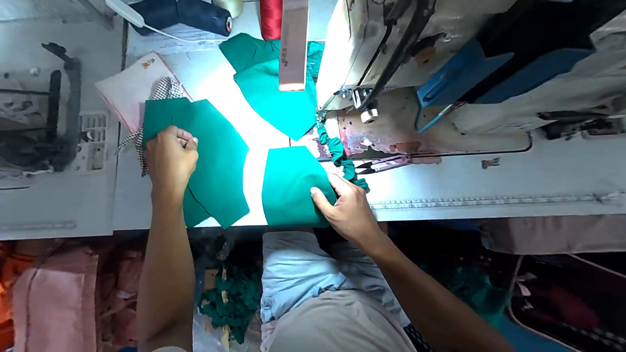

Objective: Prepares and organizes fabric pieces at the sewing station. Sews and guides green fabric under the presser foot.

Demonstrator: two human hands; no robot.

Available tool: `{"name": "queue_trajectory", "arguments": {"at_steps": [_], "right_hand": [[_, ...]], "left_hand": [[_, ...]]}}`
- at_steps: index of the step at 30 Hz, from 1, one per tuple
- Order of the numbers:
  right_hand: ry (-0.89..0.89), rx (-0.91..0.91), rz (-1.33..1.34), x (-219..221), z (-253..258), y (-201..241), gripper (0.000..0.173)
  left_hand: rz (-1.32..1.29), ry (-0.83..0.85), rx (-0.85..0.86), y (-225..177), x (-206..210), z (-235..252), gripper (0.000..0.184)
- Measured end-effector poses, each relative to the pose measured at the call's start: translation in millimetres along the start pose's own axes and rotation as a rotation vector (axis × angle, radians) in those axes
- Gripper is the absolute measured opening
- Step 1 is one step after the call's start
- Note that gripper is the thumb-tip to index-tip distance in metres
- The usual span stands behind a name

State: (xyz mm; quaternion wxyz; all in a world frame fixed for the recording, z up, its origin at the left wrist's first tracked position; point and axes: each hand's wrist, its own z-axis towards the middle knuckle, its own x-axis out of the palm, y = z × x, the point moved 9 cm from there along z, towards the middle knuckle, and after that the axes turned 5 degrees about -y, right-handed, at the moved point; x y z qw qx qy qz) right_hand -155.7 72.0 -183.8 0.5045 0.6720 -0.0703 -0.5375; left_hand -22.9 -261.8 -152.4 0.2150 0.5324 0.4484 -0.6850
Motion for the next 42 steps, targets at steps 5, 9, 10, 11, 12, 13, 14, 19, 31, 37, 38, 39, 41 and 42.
{"name": "queue_trajectory", "arguments": {"at_steps": [5, 9, 10, 11, 12, 13, 14, 19, 31, 37, 38, 39, 41, 42], "right_hand": [[-0.064, -0.065, -0.016, 0.2, -2.1, 2.7, 0.033], [-0.083, -0.088, -0.044, -1.4, -4.1, 5.5, 0.034], [-0.087, -0.095, -0.045, -1.4, -4.4, 5.2, 0.034], [-0.092, -0.102, -0.046, -1.4, -4.6, 4.8, 0.033], [-0.097, -0.112, -0.047, -1.5, -4.9, 4.9, 0.033], [-0.105, -0.126, -0.047, -1.3, -5.4, 5.3, 0.032], [-0.109, -0.137, -0.045, -1.2, -5.8, 5.6, 0.032], [-0.119, -0.145, -0.034, -1.5, -8.0, 4.2, 0.033], [-0.102, -0.071, 0.03, -1.0, -4.8, 2.3, 0.034], [-0.041, -0.286, -0.109, 7.0, -17.6, 41.4, 0.028], [-0.04, -0.307, -0.123, 9.3, -20.6, 45.0, 0.03], [-0.038, -0.318, -0.13, 11.5, -23.4, 46.7, 0.032], [-0.025, -0.322, -0.132, 14.9, -26.8, 46.8, 0.035], [-0.019, -0.317, -0.126, 16.0, -28.1, 46.0, 0.035]], "left_hand": [[0.081, -0.185, -0.092, -1.5, -18.1, -15.3, 0.052], [0.158, -0.143, -0.124, 1.1, -7.2, -10.2, 0.057], [0.142, -0.131, -0.102, 2.6, -6.1, -7.0, 0.052], [0.112, -0.128, -0.082, 3.7, -6.4, -4.1, 0.046], [0.085, -0.133, -0.068, 4.6, -7.2, -1.8, 0.039], [0.055, -0.141, -0.055, 5.9, -7.7, -0.6, 0.033], [0.015, -0.143, -0.042, 6.9, -7.9, 0.5, 0.029], [-0.194, -0.125, 0.196, 1.6, -27.3, 6.3, 0.031], [-0.319, 0.013, 0.526, -109.9, -7.1, -65.7, 0.021], [-0.626, 0.439, 0.238, -130.4, 71.0, -109.0, 0.035], [-0.616, 0.447, 0.207, -126.3, 73.6, -108.0, 0.031], [-0.598, 0.446, 0.193, -121.6, 74.1, -107.5, 0.025], [-0.561, 0.413, 0.192, -113.5, 70.8, -106.9, 0.019], [-0.561, 0.373, 0.208, -110.7, 68.1, -107.3, 0.018]]}}
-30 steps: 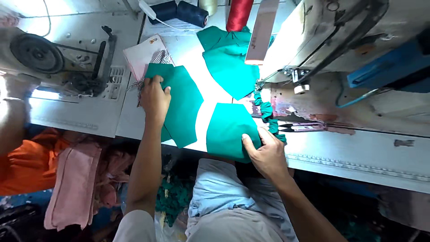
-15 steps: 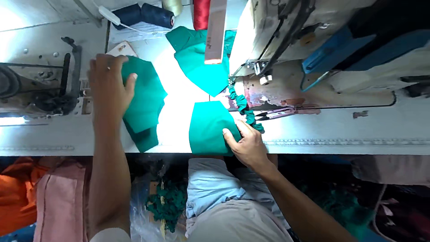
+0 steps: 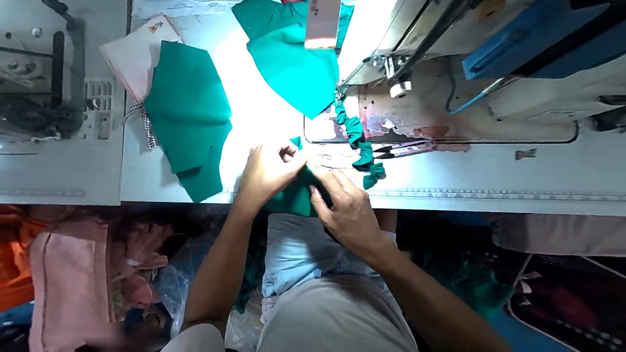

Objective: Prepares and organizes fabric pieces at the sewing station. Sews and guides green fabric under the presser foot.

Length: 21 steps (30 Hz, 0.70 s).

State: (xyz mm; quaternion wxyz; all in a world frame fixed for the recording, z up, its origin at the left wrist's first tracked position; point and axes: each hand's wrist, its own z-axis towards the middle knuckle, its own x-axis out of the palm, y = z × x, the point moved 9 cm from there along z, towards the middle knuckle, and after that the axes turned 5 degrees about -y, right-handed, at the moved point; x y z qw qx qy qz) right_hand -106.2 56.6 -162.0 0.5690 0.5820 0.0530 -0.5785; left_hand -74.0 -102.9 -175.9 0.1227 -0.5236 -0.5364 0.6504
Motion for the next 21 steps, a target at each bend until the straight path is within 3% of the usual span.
{"name": "queue_trajectory", "arguments": {"at_steps": [7, 13, 18, 21], "right_hand": [[0.071, 0.094, 0.073, -12.8, -17.4, 5.4, 0.024], [0.165, 0.129, 0.186, -5.4, -33.0, -2.8, 0.037], [0.11, 0.207, 0.289, -20.4, -13.1, -11.2, 0.053], [0.079, 0.298, 0.274, -22.6, -1.5, -25.1, 0.053]], "left_hand": [[-0.44, -0.175, 0.01, 0.3, -0.3, -3.5, 0.009], [-0.346, -0.144, 0.061, -14.5, 1.3, -10.2, 0.008], [-0.534, -0.194, 0.168, -7.4, 11.0, -8.4, 0.008], [-0.471, -0.145, 0.064, -4.3, 21.7, -1.5, 0.015]]}}
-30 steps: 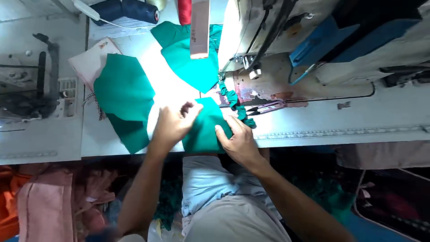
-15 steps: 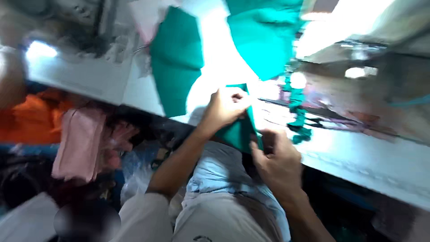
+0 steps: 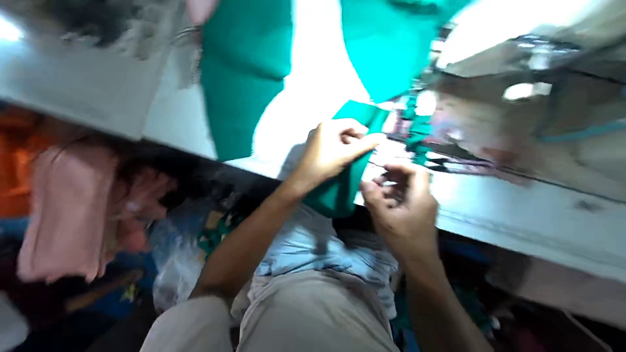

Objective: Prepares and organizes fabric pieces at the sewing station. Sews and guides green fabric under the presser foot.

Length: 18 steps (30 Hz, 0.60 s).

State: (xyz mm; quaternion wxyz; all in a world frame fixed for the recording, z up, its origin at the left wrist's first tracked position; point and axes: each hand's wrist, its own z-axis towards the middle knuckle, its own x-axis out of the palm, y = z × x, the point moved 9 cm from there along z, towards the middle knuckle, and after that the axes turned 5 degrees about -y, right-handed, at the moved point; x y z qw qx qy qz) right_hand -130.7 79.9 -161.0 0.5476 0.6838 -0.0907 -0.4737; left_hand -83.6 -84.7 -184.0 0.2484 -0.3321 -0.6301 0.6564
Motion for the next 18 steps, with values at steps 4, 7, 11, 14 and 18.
{"name": "queue_trajectory", "arguments": {"at_steps": [4, 7, 11, 14, 18], "right_hand": [[-0.043, 0.077, -0.081, -2.6, 8.9, -12.6, 0.052], [-0.069, 0.091, -0.136, -5.6, 9.3, -16.7, 0.04], [-0.176, -0.054, -0.303, -16.3, 11.2, -6.7, 0.039], [-0.218, -0.189, -0.466, -23.3, 29.1, 3.1, 0.04], [-0.13, -0.235, -0.605, -19.8, 57.1, -6.1, 0.054]], "left_hand": [[-0.021, -0.032, 0.011, 0.7, 2.8, 1.9, 0.02], [-0.037, -0.08, 0.027, -1.4, 0.1, 0.2, 0.019], [0.359, -0.146, 0.208, -15.1, -9.1, -25.3, 0.015], [0.71, -0.217, 0.369, -19.8, -7.4, -32.1, 0.028], [0.99, -0.168, 0.403, -15.5, -6.5, -26.1, 0.055]]}}
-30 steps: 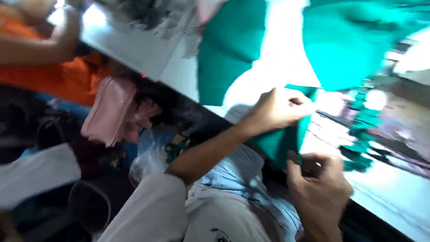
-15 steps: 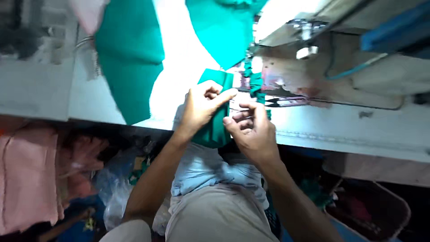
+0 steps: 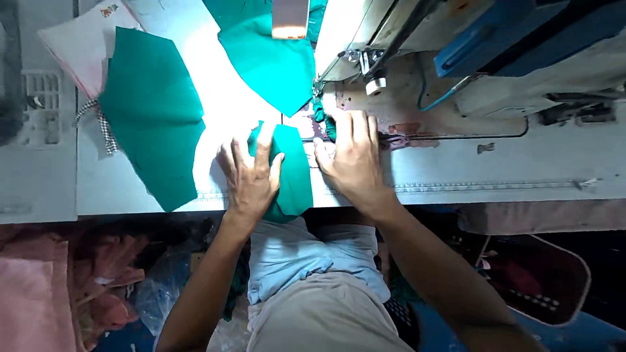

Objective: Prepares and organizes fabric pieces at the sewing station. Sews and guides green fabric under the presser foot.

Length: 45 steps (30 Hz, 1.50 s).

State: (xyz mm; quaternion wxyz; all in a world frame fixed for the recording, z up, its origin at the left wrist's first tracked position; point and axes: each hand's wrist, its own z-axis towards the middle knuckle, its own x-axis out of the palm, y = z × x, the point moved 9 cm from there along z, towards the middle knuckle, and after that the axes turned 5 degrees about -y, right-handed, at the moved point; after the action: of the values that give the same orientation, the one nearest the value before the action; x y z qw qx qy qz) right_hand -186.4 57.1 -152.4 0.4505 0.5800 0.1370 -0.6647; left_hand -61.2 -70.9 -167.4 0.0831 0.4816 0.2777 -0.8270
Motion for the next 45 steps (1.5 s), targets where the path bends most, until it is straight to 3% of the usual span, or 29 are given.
{"name": "queue_trajectory", "arguments": {"at_steps": [4, 13, 15, 24, 31, 38, 45], "right_hand": [[0.034, -0.033, -0.057, 4.3, 12.9, -10.4, 0.034], [0.132, 0.09, -0.011, 11.2, 51.8, -38.0, 0.035], [0.152, 0.071, -0.018, 13.3, 55.4, -39.6, 0.043], [0.087, 0.148, 0.025, 15.7, 60.9, -41.5, 0.035], [0.246, 0.101, 0.02, 26.7, 61.3, -41.6, 0.04], [0.121, 0.244, 0.127, 20.9, 63.1, -52.9, 0.038], [0.118, 0.015, -0.004, 18.5, 62.3, -37.9, 0.032]], "left_hand": [[0.02, 0.195, 0.232, -11.3, 22.2, 4.0, 0.047], [-0.033, 0.257, 0.475, -36.9, 50.7, 29.8, 0.046], [-0.041, 0.249, 0.494, -38.3, 51.9, 34.5, 0.046], [-0.06, 0.269, 0.545, -37.6, 57.3, 45.2, 0.045], [-0.086, 0.304, 0.525, -33.6, 62.6, 47.1, 0.049], [-0.1, 0.3, 0.53, -33.3, 61.6, 47.3, 0.048], [-0.108, 0.288, 0.536, -32.9, 61.8, 48.4, 0.048]]}}
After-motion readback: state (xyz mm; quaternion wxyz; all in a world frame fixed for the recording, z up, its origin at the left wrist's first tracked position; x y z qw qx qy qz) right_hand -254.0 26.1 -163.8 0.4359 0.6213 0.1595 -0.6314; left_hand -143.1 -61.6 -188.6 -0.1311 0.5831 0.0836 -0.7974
